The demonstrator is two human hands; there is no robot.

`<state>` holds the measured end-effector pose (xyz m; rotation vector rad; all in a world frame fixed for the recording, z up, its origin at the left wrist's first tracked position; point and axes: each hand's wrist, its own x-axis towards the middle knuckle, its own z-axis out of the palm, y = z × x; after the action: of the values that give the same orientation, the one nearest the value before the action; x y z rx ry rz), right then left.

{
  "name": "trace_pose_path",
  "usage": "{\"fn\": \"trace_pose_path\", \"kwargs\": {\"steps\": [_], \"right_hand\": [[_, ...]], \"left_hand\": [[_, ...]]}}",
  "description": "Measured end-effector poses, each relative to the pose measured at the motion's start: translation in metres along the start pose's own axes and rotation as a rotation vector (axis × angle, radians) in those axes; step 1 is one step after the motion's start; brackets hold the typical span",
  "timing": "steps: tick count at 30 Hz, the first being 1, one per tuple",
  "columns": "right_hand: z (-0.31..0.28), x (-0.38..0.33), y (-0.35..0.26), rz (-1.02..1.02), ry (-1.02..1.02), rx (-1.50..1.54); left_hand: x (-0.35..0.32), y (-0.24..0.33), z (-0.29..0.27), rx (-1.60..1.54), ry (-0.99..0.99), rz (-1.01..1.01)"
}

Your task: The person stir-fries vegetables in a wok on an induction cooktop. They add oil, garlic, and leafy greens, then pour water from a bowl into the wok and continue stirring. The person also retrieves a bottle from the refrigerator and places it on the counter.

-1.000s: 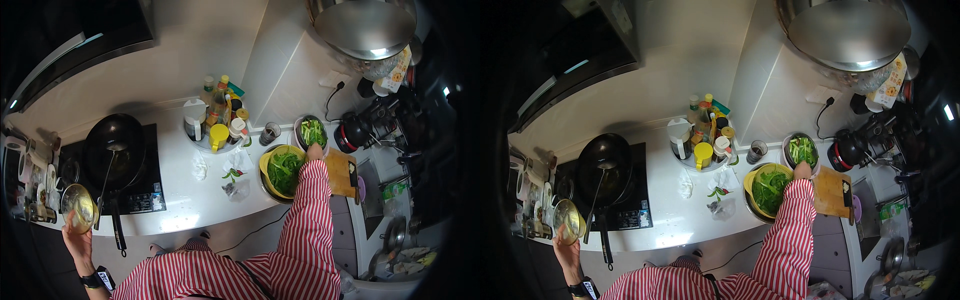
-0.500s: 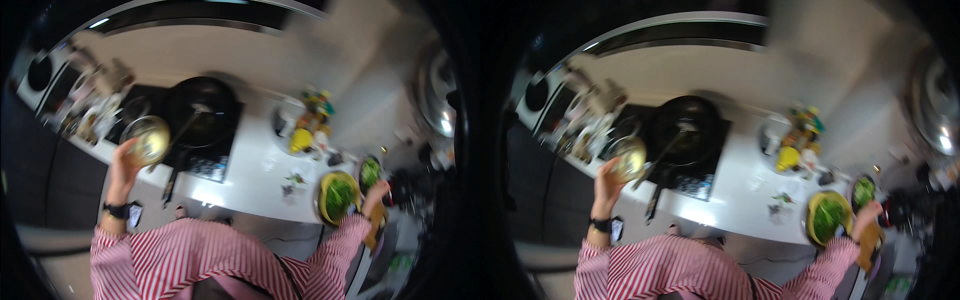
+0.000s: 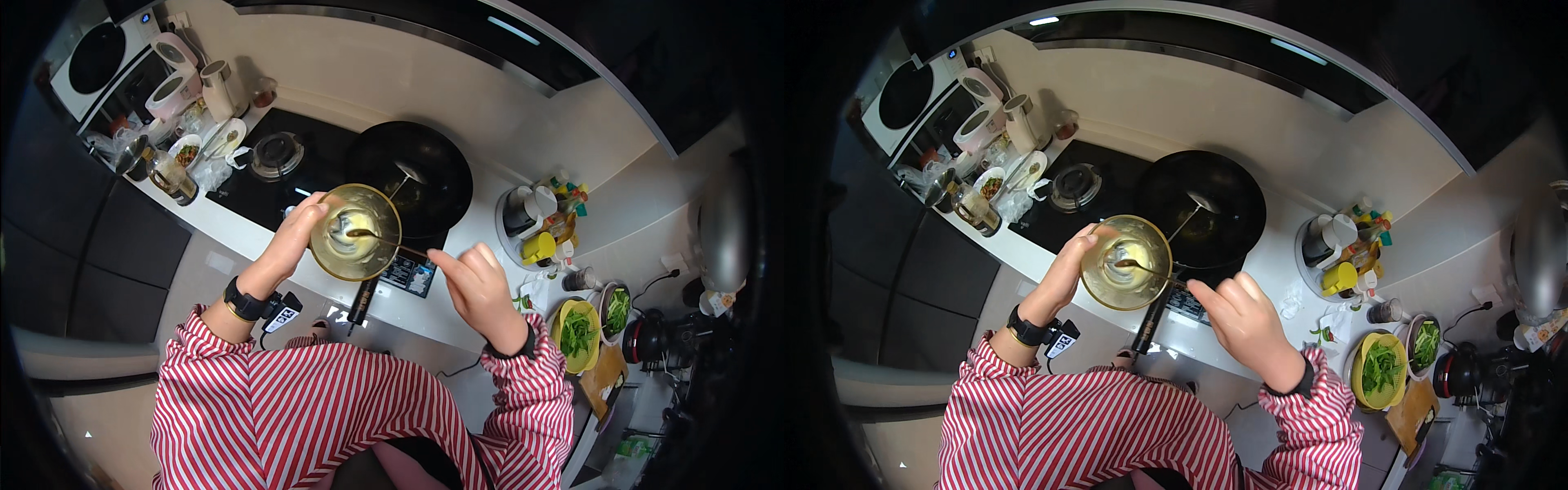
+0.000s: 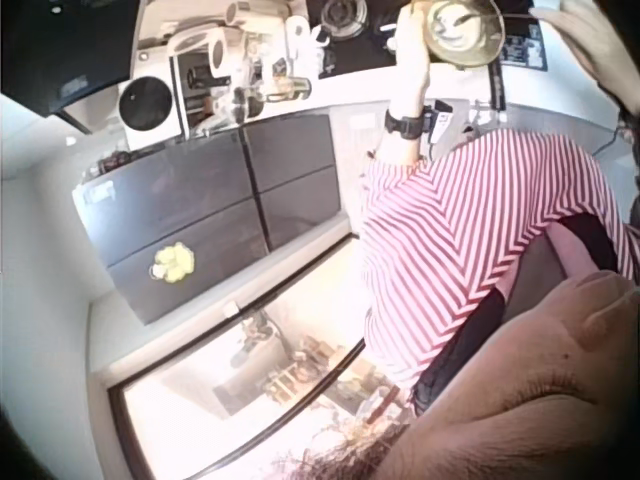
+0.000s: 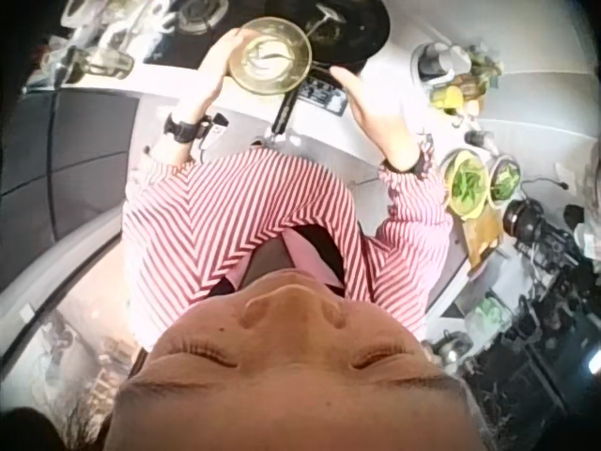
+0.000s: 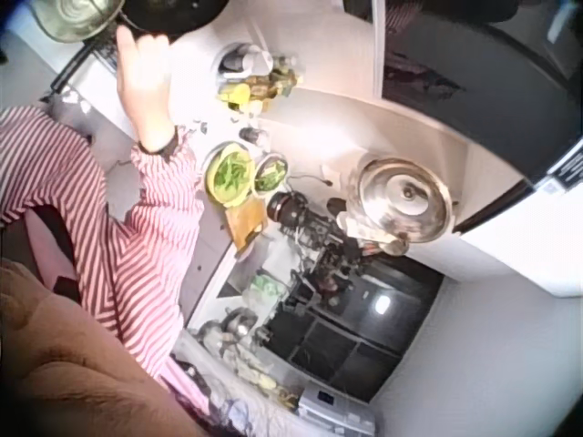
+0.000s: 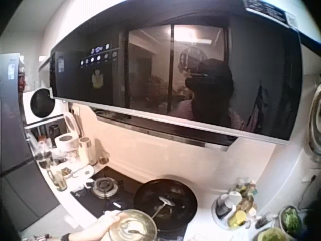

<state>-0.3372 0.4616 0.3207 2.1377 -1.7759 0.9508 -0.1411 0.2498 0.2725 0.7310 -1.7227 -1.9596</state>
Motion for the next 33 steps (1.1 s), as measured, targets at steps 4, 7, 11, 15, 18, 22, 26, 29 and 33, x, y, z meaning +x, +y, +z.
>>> {"fn": "trace_pose_path", "kwargs": {"steps": [4,7,11,15,18,22,26,29,33], "right_hand": [[0.040,0.039,-0.002,-0.053,-0.090,-0.218],[0.063,0.050,-0.010,0.014,-0.139,-0.191],[0.083,0.057,-0.020,0.197,-0.188,-0.035],[0.106,0.060,-0.033,0.421,-0.131,0.227],[0.121,0.061,-0.040,0.798,-0.290,0.427],[0.138,0.066,-0.042,1.123,-0.135,0.812],[0.138,0.070,-0.040,1.317,-0.011,1.061],[0.136,0.072,-0.038,1.363,0.126,1.247],[0.132,0.070,-0.034,1.344,0.181,1.228]], "left_hand": [[0.006,0.004,-0.021,-0.019,-0.032,-0.010],[0.011,0.000,-0.040,-0.026,-0.007,0.026],[0.020,-0.010,-0.062,-0.080,0.053,0.040],[0.026,-0.021,-0.074,-0.056,0.094,0.049],[0.028,-0.028,-0.079,-0.018,0.129,0.072],[0.029,-0.038,-0.088,-0.038,0.124,0.111],[0.032,-0.063,-0.109,-0.128,0.186,0.050],[0.033,-0.094,-0.142,-0.172,0.299,0.003],[0.030,-0.133,-0.187,-0.210,0.489,-0.129]]}}
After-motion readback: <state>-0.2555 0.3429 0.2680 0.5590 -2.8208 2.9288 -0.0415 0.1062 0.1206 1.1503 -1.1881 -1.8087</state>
